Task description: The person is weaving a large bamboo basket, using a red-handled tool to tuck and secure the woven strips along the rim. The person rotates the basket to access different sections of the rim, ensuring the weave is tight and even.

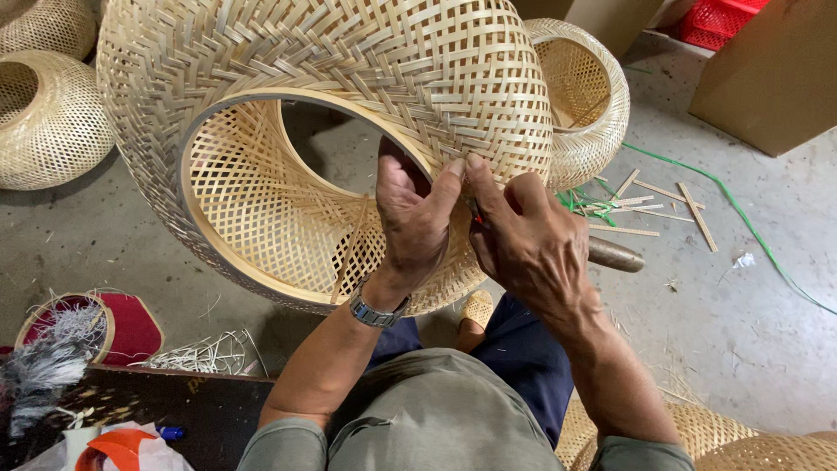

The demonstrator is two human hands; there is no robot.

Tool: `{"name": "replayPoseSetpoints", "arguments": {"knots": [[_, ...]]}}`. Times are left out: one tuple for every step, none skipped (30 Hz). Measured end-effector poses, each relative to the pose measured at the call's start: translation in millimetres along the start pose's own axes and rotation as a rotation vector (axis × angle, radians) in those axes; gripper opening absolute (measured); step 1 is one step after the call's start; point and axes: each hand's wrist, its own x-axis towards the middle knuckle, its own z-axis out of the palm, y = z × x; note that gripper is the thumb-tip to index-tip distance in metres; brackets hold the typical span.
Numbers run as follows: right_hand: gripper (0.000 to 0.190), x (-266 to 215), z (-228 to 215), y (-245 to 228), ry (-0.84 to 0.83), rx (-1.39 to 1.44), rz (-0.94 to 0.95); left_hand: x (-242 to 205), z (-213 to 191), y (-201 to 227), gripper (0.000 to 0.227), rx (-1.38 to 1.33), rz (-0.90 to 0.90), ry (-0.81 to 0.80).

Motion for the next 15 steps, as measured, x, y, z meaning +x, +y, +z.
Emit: {"name": "replayPoseSetpoints", "arguments": {"knots": [[0.077,-0.9,1.6,0.8,0.017,-0.015,-0.007,-0.3,0.0,-0.5,0.022,0.007,0.002,-0.007],[0.075,-2.3,2.7,2.1,0.032,0.004,-0.007,-0.5,0.4,-1.0,0.022,0.019,0.005,-0.011],[0.074,-3.6,3.6,3.3,0.046,0.022,-0.008,-0.7,1.1,-1.3,0.022,0.030,0.009,-0.015],[0.072,-4.7,4.2,4.2,0.060,0.040,-0.009,-0.9,1.8,-1.3,0.022,0.041,0.012,-0.018],[0.072,-5.4,4.7,4.7,0.065,0.052,-0.009,-1.0,2.6,-0.8,0.022,0.029,0.011,-0.016],[0.072,-5.4,5.5,5.0,0.072,0.064,-0.009,-0.7,3.3,0.0,0.023,0.017,0.011,-0.015],[0.073,-5.5,5.9,5.1,0.078,0.077,-0.010,-0.2,4.0,1.0,0.023,0.005,0.010,-0.014],[0.072,-5.8,6.5,4.7,0.078,0.067,-0.002,0.0,4.3,2.1,0.023,0.007,0.004,-0.010],[0.072,-6.5,6.9,4.1,0.077,0.058,0.005,0.2,4.4,3.1,0.024,0.009,-0.003,-0.007],[0.071,-7.1,7.2,3.5,0.077,0.048,0.013,0.0,4.5,4.1,0.024,0.011,-0.010,-0.005],[0.072,-7.4,7.6,3.8,0.089,0.054,0.005,-0.2,4.5,4.8,0.022,0.012,-0.006,-0.006],[0.072,-7.8,8.1,4.6,0.099,0.060,-0.003,-1.1,4.7,5.0,0.021,0.013,-0.004,-0.007],[0.072,-8.4,8.4,4.9,0.110,0.065,-0.011,-2.2,4.8,5.1,0.019,0.013,-0.002,-0.008],[0.072,-9.1,8.6,4.6,0.115,0.067,-0.012,-3.3,4.9,5.3,0.018,-0.007,-0.012,-0.002],[0.072,-10.0,8.3,3.7,0.120,0.069,-0.012,-4.8,5.0,5.6,0.018,-0.027,-0.023,0.003]]}}
